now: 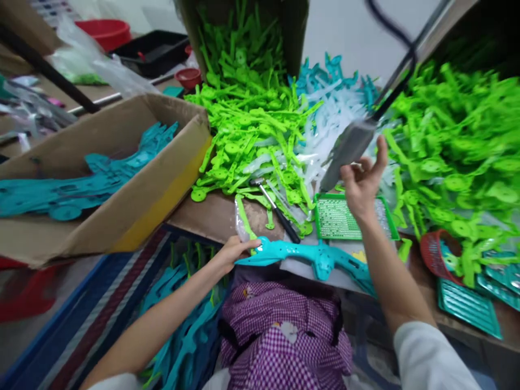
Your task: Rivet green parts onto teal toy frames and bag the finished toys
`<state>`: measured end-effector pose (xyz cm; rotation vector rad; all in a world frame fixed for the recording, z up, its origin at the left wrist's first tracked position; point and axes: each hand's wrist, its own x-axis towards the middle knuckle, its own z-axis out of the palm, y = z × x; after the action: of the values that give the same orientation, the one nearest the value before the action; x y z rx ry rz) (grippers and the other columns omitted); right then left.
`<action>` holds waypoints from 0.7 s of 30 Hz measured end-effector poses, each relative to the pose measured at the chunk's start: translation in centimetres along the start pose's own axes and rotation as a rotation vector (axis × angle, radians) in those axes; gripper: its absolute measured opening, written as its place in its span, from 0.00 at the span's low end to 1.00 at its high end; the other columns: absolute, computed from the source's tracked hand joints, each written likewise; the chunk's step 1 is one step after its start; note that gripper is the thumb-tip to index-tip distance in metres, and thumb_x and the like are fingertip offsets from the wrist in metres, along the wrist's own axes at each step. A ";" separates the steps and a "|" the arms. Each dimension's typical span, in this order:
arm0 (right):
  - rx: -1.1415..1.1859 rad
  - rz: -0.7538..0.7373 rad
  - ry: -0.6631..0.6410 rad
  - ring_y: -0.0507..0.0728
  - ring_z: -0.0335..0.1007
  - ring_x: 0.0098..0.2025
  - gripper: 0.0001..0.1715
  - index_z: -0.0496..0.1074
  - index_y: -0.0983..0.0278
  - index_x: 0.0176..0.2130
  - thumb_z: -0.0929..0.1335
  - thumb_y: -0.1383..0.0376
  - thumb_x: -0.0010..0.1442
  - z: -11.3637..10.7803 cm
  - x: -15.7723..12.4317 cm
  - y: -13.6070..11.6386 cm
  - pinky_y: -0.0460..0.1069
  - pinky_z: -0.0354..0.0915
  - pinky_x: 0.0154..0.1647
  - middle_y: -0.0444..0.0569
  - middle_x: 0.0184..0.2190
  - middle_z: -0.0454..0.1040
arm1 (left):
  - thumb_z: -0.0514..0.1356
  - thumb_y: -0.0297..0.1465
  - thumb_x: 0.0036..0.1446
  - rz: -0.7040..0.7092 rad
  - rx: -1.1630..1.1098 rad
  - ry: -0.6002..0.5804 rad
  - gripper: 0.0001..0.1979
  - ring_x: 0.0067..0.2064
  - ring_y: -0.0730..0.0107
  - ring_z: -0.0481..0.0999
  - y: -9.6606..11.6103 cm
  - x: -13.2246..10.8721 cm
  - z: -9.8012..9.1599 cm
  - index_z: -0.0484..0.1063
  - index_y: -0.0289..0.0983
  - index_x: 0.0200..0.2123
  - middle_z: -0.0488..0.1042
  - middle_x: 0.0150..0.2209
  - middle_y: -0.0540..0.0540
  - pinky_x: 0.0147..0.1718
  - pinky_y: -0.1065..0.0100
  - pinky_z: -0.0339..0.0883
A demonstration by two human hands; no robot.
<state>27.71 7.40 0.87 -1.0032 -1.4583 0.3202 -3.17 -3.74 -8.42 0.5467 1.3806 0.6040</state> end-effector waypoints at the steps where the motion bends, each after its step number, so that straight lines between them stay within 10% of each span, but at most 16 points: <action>1: -0.031 -0.044 0.037 0.54 0.74 0.38 0.44 0.44 0.44 0.66 0.69 0.55 0.59 0.4 -0.3 0.6 0.51 0.74 0.37 0.46 0.48 0.71 | 0.76 0.38 0.30 0.006 0.011 0.004 0.25 0.29 0.63 0.79 0.0 0.1 0.0 0.77 0.30 0.33 0.81 0.29 0.43 0.29 0.66 0.73; 8: -0.095 -0.194 0.023 0.56 0.73 0.43 0.45 0.34 0.45 0.66 0.66 0.55 0.62 2.7 -0.3 2.1 0.55 0.73 0.42 0.51 0.58 0.64 | 0.76 0.40 0.29 0.014 0.045 0.030 0.26 0.30 0.64 0.79 -0.1 0.6 -0.1 0.78 0.31 0.33 0.81 0.29 0.43 0.30 0.68 0.73; 16: -0.182 -0.244 0.055 0.51 0.72 0.35 0.38 0.48 0.46 0.59 0.70 0.57 0.57 1.2 -1.0 3.2 0.49 0.71 0.30 0.47 0.51 0.66 | 0.75 0.39 0.31 0.029 0.036 0.022 0.24 0.29 0.65 0.78 -0.3 0.7 -0.1 0.78 0.31 0.32 0.80 0.29 0.44 0.27 0.69 0.71; 21: 0.044 -0.055 0.242 0.51 0.69 0.31 0.47 0.49 0.50 0.60 0.74 0.57 0.50 0.6 -2.0 0.3 0.49 0.69 0.28 0.47 0.44 0.69 | 0.75 0.36 0.30 0.011 0.007 0.009 0.23 0.31 0.63 0.79 -0.3 0.4 0.1 0.78 0.31 0.33 0.81 0.29 0.43 0.31 0.67 0.72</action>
<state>26.97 6.31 -0.84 -0.9307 -1.2522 0.1829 -2.98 -3.64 -8.88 0.5582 1.3898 0.6116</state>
